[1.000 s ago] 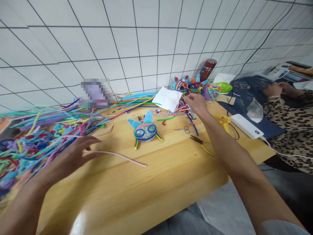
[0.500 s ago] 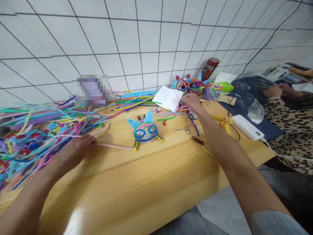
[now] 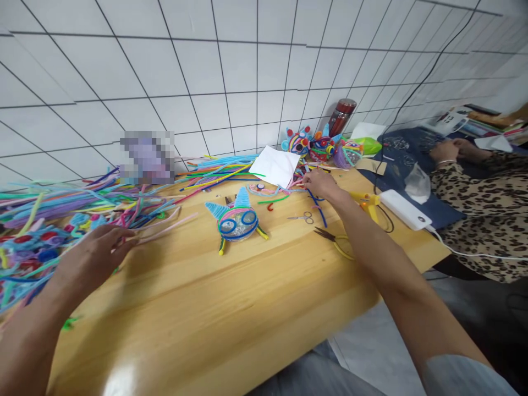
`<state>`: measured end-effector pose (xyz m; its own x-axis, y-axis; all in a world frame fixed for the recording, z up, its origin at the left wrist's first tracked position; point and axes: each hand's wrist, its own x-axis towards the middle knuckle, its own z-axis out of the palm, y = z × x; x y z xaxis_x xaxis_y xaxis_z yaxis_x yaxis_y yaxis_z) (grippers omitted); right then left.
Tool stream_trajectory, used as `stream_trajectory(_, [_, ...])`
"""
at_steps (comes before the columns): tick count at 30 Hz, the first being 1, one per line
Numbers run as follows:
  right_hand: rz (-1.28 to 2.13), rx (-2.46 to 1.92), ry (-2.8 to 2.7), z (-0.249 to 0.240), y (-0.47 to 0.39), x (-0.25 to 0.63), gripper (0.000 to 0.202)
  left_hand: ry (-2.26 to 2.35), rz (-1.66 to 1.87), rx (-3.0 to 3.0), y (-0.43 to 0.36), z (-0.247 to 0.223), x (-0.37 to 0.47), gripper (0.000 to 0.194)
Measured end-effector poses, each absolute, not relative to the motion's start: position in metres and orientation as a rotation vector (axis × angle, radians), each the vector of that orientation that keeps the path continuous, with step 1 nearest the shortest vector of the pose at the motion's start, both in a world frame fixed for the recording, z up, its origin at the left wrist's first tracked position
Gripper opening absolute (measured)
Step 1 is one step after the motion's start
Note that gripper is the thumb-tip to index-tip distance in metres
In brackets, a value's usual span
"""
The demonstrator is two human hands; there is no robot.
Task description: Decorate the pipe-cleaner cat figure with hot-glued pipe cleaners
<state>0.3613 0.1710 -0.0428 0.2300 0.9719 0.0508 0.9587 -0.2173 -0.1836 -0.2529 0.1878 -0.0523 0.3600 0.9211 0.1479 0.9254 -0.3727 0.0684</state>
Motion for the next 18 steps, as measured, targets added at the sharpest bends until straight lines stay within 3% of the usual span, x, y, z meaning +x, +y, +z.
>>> stream_trajectory(6, [0.030, -2.201, -1.808, -0.022, 0.153, 0.361, 0.031, -1.715, -0.667, -2.740, 0.166, -0.029, -0.208, 0.045])
stream_trajectory(10, [0.140, -2.143, -1.852, -0.013, 0.149, 0.355, 0.027, -1.722, -0.934, -2.835, 0.150, -0.020, -0.176, 0.044])
stream_trajectory(18, [0.128, -2.370, -1.651, -0.028, 0.202, 0.339, 0.036, -1.639, -1.528, -2.858, 0.131, -0.042, -0.110, 0.027])
